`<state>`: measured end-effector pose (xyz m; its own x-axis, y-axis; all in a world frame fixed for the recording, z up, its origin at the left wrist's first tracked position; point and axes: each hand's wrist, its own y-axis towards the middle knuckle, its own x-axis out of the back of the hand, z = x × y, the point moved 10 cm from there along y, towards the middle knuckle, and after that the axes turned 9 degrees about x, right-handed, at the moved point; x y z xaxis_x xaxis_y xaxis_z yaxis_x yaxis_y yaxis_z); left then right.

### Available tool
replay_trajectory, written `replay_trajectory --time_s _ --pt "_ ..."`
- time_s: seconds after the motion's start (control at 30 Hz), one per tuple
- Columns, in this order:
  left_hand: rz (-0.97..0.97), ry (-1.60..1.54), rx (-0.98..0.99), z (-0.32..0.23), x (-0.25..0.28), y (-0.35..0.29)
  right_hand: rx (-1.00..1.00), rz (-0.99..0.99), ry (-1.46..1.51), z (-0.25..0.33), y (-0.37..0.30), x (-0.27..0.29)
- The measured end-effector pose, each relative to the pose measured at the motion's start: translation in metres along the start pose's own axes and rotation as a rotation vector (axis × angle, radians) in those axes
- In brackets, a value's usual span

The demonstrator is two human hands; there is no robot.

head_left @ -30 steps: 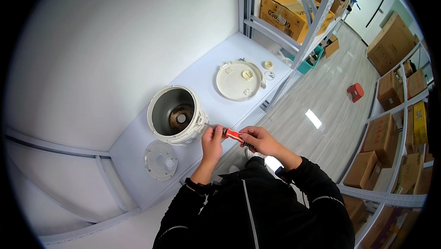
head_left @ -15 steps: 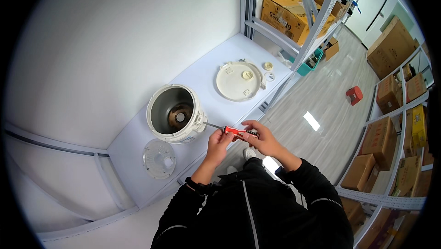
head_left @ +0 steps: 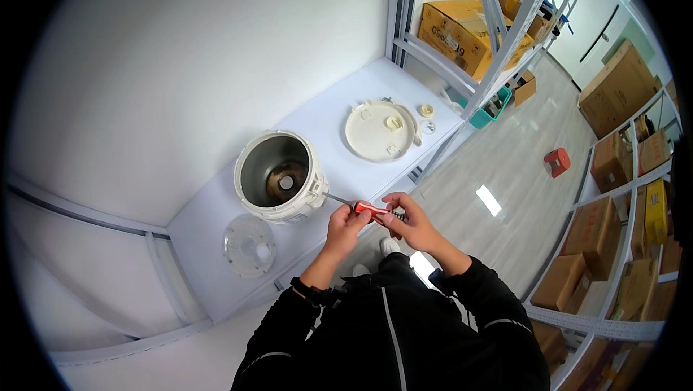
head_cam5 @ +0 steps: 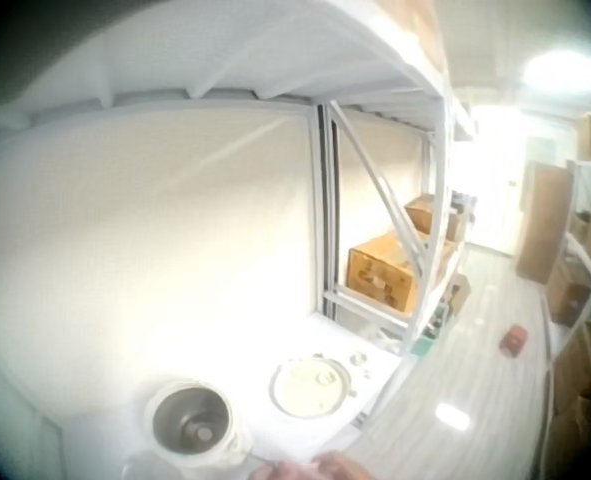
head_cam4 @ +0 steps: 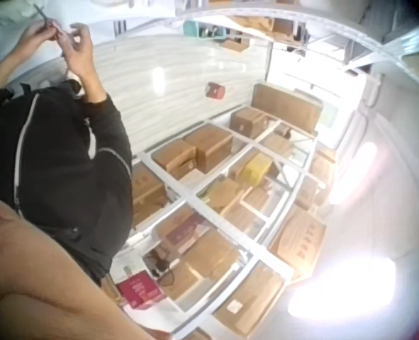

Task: The person uses a screwdriver to tighten screws on a white cylindrical appliance and its lid. They repeatedly insert and remove the lid, adjust the screwdriver, and secure fasteners on both the body and the lid while working on a white table.

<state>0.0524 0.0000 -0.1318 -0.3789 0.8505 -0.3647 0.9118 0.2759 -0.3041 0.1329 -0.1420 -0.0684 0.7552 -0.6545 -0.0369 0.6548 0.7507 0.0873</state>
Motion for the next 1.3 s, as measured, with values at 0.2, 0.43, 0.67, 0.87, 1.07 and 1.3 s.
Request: replay_trajectory --time_s 0.2,0.43,0.67,0.87,1.07,1.3 --pt "0.036 -0.088 -0.038 -0.004 0.001 -0.004 -0.371 0.230 -0.142 -0.010 -0.009 -0.015" --pt "-0.023 0.082 0.054 0.013 0.005 0.007 0.267 0.043 -0.478 0.039 -0.002 -0.012" --pt "0.017 -0.021 -0.063 -0.013 -0.005 -0.010 -0.400 0.171 0.197 -0.023 -0.008 -0.013" --pt "-0.036 0.013 0.010 0.010 0.008 0.002 0.209 0.130 -0.368 0.025 0.001 -0.014" --pt "-0.040 0.030 -0.022 -0.003 0.001 -0.003 0.327 0.039 -0.405 0.026 0.006 -0.007" --pt "0.049 -0.051 -0.041 -0.008 -0.002 -0.007 -0.330 0.202 0.034 -0.015 0.000 -0.008"
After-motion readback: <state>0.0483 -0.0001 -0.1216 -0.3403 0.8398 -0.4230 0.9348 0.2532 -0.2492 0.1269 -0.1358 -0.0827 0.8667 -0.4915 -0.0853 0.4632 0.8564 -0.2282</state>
